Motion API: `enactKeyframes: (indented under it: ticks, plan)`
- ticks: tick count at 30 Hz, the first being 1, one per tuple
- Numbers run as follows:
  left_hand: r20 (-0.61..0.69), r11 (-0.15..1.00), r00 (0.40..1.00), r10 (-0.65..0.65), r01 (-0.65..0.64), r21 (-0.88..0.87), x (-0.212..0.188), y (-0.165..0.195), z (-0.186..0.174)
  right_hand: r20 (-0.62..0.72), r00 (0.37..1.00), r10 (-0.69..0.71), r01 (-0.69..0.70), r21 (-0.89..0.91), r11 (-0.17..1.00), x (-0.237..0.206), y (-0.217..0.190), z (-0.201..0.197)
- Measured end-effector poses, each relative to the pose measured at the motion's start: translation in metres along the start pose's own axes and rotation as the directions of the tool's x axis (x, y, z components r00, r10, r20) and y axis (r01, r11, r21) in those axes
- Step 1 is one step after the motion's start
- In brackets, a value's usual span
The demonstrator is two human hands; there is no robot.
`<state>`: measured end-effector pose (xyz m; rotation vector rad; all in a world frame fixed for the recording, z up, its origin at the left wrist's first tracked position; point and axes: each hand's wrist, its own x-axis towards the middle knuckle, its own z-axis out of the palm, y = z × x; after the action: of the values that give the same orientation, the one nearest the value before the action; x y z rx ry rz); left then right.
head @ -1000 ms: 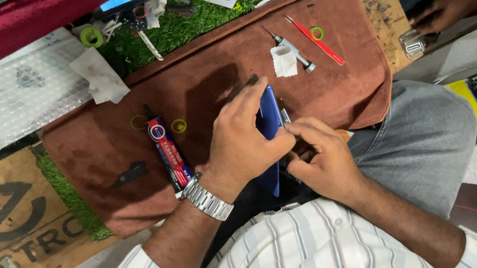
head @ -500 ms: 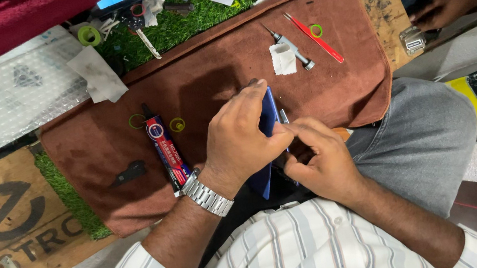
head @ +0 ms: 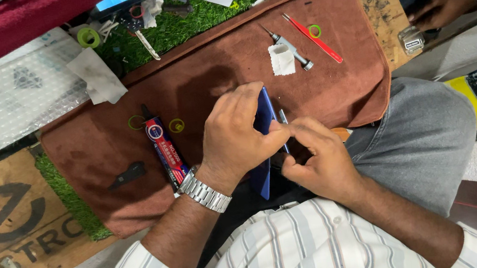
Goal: The person uses a metal prying tool to separate the back cover of a blue smartphone. They then use a hot air gun to heat the edges of the back cover to loosen the adhesive. Finally, they remove the back cover and set it aside.
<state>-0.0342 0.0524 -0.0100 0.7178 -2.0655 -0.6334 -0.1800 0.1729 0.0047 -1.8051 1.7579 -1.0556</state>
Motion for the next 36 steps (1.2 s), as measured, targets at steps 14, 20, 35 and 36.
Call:
enactKeyframes:
  ticks: [14,20,35,36]
  plan:
    - [0.183,0.979,0.978,-0.099,0.129,-0.156,0.000,0.005,-0.001,0.032,0.974,0.224,-0.226,0.195,0.954,-0.002,0.007,0.005]
    - [0.278,0.933,0.948,-0.157,0.234,-0.273,-0.001,0.019,-0.011,0.047,0.958,0.283,-0.286,0.225,0.931,0.002,-0.010,-0.006]
    - [0.377,0.679,0.866,-0.328,0.494,-0.543,-0.008,0.099,-0.052,-0.293,0.950,0.108,-0.001,0.345,0.939,-0.026,-0.056,-0.080]
    - [0.445,0.631,0.811,-0.381,0.580,-0.516,-0.009,0.099,-0.052,-0.279,0.959,0.046,0.024,0.245,0.969,-0.029,-0.056,-0.080]
